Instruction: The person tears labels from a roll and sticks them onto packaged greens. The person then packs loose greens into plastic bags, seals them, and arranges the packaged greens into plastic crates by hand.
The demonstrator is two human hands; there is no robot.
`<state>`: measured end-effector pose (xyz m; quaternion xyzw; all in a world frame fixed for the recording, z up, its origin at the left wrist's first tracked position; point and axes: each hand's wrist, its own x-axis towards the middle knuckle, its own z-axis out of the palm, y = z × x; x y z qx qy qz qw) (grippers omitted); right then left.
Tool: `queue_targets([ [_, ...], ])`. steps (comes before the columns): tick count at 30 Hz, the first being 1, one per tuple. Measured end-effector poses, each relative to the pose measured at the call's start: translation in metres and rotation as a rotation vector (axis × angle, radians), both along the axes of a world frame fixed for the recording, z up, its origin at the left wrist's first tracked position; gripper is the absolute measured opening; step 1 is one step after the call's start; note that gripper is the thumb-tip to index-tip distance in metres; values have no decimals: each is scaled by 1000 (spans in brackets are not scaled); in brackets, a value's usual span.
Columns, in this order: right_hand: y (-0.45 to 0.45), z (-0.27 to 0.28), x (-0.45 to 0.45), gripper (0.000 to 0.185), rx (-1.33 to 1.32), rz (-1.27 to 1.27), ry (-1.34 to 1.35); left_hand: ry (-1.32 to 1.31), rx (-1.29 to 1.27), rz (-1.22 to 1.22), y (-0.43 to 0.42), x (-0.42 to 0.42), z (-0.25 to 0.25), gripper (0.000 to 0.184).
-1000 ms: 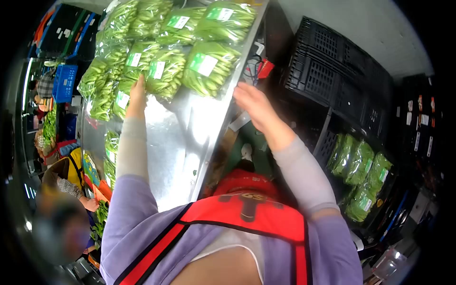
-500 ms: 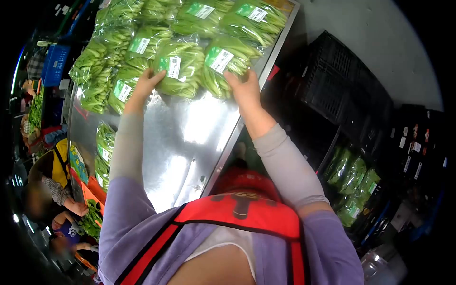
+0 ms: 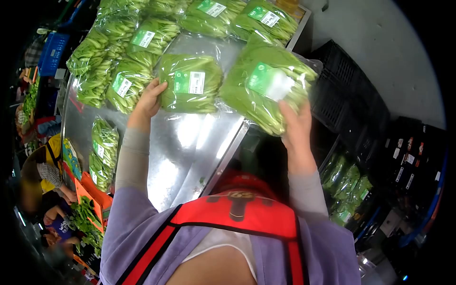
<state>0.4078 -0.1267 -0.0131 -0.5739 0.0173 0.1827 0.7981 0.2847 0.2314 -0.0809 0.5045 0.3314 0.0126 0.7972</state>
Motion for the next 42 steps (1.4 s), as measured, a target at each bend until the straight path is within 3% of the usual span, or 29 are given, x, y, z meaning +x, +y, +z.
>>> queue_targets([
  [5, 26, 15, 3, 50, 285, 287, 111, -44, -4, 40, -23, -2, 13, 58],
  [7, 59, 0, 0, 52, 54, 357, 164, -92, -41, -31, -25, -2, 29, 67],
  [8, 79, -7, -3, 55, 13, 422, 98, -119, 15, -30, -8, -7, 0, 72],
  [10, 94, -22, 14, 59, -30, 488, 29, -112, -47, -13, -11, -8, 7, 72],
  [12, 91, -37, 52, 65, -602, 183, -802, -138, -150, -21, -4, -14, 1, 74],
  [13, 85, -40, 69, 70, -867, 53, -970, -140, -153, -20, -7, -12, 2, 74],
  [15, 79, -47, 93, 68, -1155, -38, -1128, -167, 128, -75, -16, -10, 7, 78],
  [18, 70, -76, 133, 57, -1251, -94, -1203, -102, 152, -9, -24, 0, 18, 81],
  [21, 65, -71, 162, 43, -1087, 60, -1039, -36, 207, 16, -25, 3, 19, 80],
  [22, 68, -68, 170, 28, -1056, -51, -1120, -40, 222, 16, -25, 4, 19, 80],
  [23, 69, -63, 179, 28, -1054, -51, -1118, -39, 224, 15, -27, 6, 21, 80],
  [25, 75, -46, 190, 26, -908, -111, -808, 47, 219, 50, -33, 8, 32, 79],
  [28, 83, -7, 175, 27, -320, -148, -447, 41, 240, 37, -29, 7, 25, 79],
  [31, 78, 16, 116, 25, -338, -128, -479, 32, 245, 46, -23, 7, 14, 80],
  [33, 67, 12, 60, 22, -430, -65, -811, 13, 217, 35, -24, 8, 18, 76],
  [35, 49, 9, 15, 28, -438, 306, -957, -4, 190, 24, -19, 7, 17, 72],
  [37, 45, 4, -15, 49, -433, 489, -843, 24, -207, 0, -4, 4, 5, 61],
  [39, 54, -17, -31, 72, -335, 433, -546, 40, -150, -40, 1, 4, -8, 53],
  [42, 82, -52, -37, 86, -219, 269, -444, 1, -61, -187, 2, 7, -37, 42],
])
